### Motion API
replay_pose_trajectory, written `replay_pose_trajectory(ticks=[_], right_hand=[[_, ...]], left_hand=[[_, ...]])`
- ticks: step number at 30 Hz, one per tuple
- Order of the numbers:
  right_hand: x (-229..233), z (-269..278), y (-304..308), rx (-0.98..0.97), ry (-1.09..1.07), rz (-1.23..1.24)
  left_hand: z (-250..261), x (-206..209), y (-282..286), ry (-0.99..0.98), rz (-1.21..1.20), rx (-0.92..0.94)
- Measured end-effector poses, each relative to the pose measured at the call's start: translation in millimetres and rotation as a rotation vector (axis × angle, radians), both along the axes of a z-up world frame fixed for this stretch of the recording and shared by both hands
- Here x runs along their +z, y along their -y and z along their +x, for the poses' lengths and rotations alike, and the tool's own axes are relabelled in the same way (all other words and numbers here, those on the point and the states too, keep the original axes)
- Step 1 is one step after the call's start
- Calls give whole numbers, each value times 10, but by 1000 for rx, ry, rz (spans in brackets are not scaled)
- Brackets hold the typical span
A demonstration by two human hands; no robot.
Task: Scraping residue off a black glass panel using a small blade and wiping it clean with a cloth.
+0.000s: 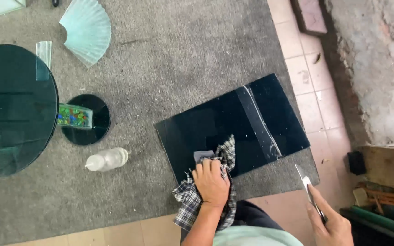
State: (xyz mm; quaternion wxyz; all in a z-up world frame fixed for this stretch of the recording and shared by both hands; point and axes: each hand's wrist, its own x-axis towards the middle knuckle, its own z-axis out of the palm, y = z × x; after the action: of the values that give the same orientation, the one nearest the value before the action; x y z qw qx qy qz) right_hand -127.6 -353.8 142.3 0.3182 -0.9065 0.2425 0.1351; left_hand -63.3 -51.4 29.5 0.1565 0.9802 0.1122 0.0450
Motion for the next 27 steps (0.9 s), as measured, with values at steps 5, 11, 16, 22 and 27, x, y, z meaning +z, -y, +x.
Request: replay_pose_trajectory(ticks=[5,11,16,22,27], right_hand=[[263,220,-217,-109,-95,-30],[83,133,-23,-155,-434,-221],[-1862,-491,1305,-64,-221,171],[-997,-563,885,-167,-106,271],[-1080,-581,939,-208,-28,257]], left_hand=[[791,-378,-200,15,85,97],[2198,209,547,-57,-182,-60],[1066,314,725,32,-95,-199],[1297,-503,-1194,91,204,326],[2006,262,-123,93,74,365]])
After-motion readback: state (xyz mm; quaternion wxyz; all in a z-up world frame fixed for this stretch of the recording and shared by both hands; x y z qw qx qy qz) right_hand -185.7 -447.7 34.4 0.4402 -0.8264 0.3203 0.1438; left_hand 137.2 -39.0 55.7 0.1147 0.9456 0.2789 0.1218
